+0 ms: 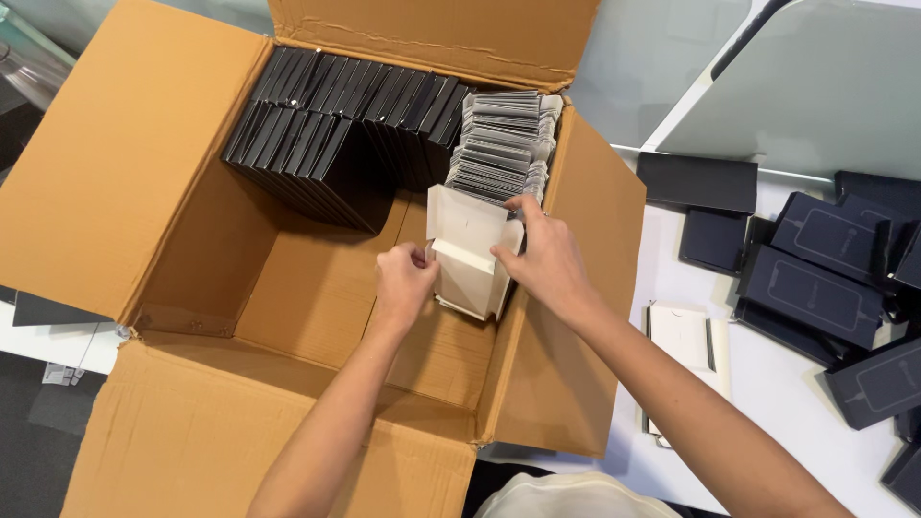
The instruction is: The person repeatedly takes stacks of white rectangular boxes from a large brown cardboard carton and places them onto a white table. The person handles the boxes by hand, stacking them neatly on the table surface next to a pile of black boxes.
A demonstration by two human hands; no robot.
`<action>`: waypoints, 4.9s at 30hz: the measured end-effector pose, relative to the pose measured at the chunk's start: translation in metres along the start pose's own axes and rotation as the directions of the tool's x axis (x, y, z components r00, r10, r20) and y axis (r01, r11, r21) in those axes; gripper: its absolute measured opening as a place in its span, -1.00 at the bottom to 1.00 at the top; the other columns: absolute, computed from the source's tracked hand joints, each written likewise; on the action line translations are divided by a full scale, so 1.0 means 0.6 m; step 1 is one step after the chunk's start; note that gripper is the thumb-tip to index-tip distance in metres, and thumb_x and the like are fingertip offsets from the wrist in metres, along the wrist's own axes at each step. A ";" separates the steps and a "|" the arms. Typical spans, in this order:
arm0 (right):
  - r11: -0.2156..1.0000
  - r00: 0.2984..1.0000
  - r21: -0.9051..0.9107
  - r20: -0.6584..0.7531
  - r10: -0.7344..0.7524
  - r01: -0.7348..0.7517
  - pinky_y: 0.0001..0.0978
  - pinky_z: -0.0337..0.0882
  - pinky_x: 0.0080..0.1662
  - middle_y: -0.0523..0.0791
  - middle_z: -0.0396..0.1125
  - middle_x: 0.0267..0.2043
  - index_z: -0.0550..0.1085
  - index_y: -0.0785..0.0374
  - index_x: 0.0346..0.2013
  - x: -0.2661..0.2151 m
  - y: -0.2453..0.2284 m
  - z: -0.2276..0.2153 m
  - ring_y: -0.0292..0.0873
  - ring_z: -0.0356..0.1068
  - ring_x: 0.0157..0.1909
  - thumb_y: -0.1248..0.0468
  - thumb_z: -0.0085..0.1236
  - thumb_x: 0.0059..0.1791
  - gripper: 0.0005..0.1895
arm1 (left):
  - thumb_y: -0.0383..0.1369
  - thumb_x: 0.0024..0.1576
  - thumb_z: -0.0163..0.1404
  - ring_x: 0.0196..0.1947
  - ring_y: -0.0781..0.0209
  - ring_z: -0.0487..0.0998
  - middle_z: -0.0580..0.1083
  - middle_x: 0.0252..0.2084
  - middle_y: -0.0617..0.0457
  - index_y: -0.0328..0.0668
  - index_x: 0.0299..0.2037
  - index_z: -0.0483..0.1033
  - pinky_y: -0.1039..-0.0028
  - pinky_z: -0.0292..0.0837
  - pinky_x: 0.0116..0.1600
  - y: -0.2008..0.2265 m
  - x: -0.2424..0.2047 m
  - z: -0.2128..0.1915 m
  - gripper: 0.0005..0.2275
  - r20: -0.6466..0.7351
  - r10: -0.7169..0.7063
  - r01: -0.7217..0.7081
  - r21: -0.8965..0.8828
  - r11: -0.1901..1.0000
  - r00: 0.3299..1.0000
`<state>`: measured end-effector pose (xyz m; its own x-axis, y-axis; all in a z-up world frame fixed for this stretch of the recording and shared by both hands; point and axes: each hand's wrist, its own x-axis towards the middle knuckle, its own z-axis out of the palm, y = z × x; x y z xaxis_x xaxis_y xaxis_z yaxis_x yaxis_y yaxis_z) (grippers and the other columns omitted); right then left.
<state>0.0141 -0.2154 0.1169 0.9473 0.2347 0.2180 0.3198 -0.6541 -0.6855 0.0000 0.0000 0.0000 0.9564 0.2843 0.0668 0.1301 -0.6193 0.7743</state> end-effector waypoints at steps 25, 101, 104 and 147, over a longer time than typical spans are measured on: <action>0.997 0.996 -0.046 -0.054 -0.072 0.069 -0.15 0.47 -0.19 -0.04 0.40 -0.33 0.37 0.28 -0.20 -0.011 0.037 0.020 0.00 0.46 -0.24 0.40 0.38 -0.21 -0.61 | -0.34 -0.08 0.27 -0.41 -0.14 0.62 0.56 -0.47 -0.21 -0.32 -0.52 0.55 0.18 0.53 -0.26 -0.095 0.006 0.061 -0.79 0.135 -0.212 0.185 0.187 0.965 0.968; 0.419 0.533 0.561 0.049 0.844 -0.714 -0.31 0.36 -0.21 -0.01 0.40 -0.28 0.40 0.32 -0.08 -0.539 0.569 -0.211 -0.17 0.36 -0.26 0.20 0.13 -0.02 -0.69 | -0.37 0.23 -0.05 -0.36 -0.14 0.64 0.58 -0.35 -0.24 -0.35 -0.18 0.45 0.19 0.51 -0.22 0.278 -0.453 0.472 -0.84 0.238 -0.031 0.079 -0.197 0.977 0.971; 0.440 0.545 0.650 -0.047 0.837 -0.620 -0.34 0.35 -0.19 -0.04 0.38 -0.23 0.35 0.26 0.01 -0.513 0.539 -0.228 -0.21 0.34 -0.21 0.15 0.15 -0.02 -0.62 | -0.36 0.28 -0.05 -0.38 -0.09 0.64 0.58 -0.34 -0.24 -0.36 -0.12 0.44 0.25 0.51 -0.26 0.313 -0.449 0.459 -0.83 0.142 0.075 -0.028 -0.309 0.951 0.987; 0.970 0.982 0.235 0.162 -0.098 0.058 -0.35 0.53 -0.27 -0.04 0.51 -0.31 0.41 0.20 0.08 -0.007 -0.005 -0.051 -0.16 0.53 -0.37 0.26 0.41 -0.19 -0.43 | -0.36 0.14 0.17 -0.21 0.26 0.67 0.65 -0.21 -0.02 -0.33 -0.10 0.61 0.47 0.59 -0.04 -0.063 -0.043 0.011 -0.79 0.064 -0.145 0.158 -0.356 0.921 0.987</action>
<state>0.0098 -0.2365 0.1393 0.8958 0.4114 0.1683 0.3609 -0.4519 -0.8158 -0.0276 0.0113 -0.0351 0.9424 0.3232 -0.0865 0.1778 -0.2647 0.9478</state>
